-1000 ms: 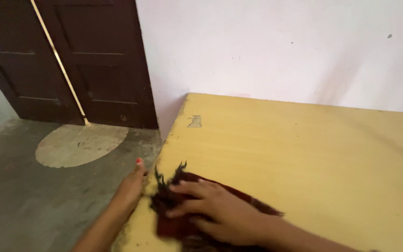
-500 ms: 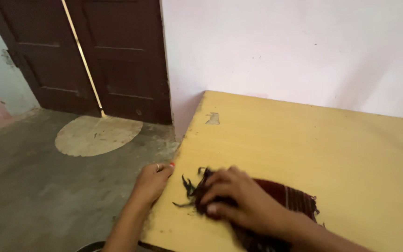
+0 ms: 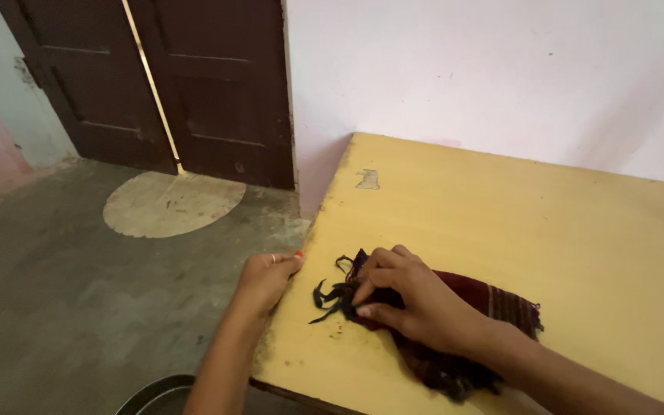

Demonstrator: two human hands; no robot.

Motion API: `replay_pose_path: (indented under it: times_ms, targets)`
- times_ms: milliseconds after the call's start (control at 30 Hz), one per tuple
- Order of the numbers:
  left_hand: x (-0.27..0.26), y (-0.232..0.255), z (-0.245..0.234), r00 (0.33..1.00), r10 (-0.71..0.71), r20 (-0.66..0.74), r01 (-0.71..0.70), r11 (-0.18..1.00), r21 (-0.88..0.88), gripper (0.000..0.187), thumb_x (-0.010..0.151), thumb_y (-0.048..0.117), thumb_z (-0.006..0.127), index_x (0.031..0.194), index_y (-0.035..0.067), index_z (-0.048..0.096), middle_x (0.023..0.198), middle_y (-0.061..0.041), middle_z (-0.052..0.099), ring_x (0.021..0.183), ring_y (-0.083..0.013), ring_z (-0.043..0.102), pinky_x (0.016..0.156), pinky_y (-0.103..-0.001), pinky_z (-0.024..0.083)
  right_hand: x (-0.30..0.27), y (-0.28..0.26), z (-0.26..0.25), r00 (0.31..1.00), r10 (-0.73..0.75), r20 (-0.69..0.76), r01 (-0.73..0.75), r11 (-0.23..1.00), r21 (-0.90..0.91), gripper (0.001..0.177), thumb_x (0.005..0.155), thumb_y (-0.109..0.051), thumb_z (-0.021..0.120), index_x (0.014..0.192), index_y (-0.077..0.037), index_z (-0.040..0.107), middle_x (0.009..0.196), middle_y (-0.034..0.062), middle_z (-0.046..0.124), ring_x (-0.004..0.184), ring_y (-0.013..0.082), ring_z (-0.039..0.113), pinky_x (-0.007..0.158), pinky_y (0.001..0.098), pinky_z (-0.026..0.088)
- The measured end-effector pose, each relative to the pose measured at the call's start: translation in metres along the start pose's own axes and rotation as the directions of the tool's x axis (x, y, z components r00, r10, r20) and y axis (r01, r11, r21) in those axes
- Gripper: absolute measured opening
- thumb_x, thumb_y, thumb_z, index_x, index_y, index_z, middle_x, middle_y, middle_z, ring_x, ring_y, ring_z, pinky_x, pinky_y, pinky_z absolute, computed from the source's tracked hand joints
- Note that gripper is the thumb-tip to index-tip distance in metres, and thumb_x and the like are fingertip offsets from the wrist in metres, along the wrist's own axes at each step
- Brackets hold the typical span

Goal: The person wipes a small metallic object and two small artificial flower pots with a cloth, then wipes the tabletop with a different cloth. The person places the cleaned items into a tray and continues wiping the table surface.

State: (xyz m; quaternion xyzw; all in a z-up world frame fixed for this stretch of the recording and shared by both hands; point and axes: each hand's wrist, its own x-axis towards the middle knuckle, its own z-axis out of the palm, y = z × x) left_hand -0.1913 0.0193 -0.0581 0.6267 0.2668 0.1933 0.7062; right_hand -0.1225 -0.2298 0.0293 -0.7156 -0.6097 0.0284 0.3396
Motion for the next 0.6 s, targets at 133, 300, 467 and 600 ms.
replay_pose_path:
  times_ms: [133,300,467,600]
  targets:
    - [-0.004,0.007,0.003,0.999,-0.046,0.008,0.046,0.998,-0.037,0.026,0.092,0.016,0.067,0.097,-0.009,0.076,0.082,-0.015,0.078,0.062,-0.0197,0.071,0.058,-0.032,0.056,-0.016,-0.01,-0.005,0.983,-0.135,0.12,0.128,0.989,0.067,0.01,0.081,-0.015,0.082,0.087,-0.011,0.074,0.106,0.0056,0.066,0.108,0.0262,0.058,0.096,0.0396,0.046]
    - [-0.007,0.006,0.003,0.999,-0.048,0.011,0.048,0.998,-0.027,0.026,0.093,0.016,0.067,0.098,-0.008,0.075,0.083,-0.016,0.078,0.063,-0.0194,0.071,0.058,-0.032,0.055,0.001,0.001,-0.003,0.998,-0.061,0.03,0.062,0.997,-0.051,0.01,0.082,-0.016,0.08,0.088,-0.011,0.073,0.105,0.0032,0.066,0.104,0.026,0.056,0.095,0.0377,0.046]
    - [-0.005,0.005,0.002,0.998,-0.062,0.016,0.063,0.996,-0.057,0.026,0.093,0.016,0.066,0.096,-0.008,0.075,0.082,-0.015,0.078,0.063,-0.0195,0.071,0.058,-0.032,0.055,-0.013,-0.005,-0.002,0.987,-0.097,0.128,0.095,0.995,0.019,0.011,0.083,-0.018,0.081,0.087,-0.012,0.073,0.111,0.0055,0.065,0.11,0.0259,0.056,0.098,0.0395,0.044]
    - [-0.001,-0.002,0.002,1.0,-0.014,0.008,0.014,1.0,-0.023,0.027,0.093,0.017,0.068,0.093,-0.009,0.075,0.079,-0.015,0.076,0.061,-0.0192,0.068,0.056,-0.032,0.053,-0.024,-0.002,-0.009,0.967,-0.187,0.176,0.171,0.98,0.098,0.01,0.086,-0.017,0.082,0.089,-0.011,0.074,0.116,0.008,0.066,0.115,0.0269,0.057,0.101,0.0416,0.042]
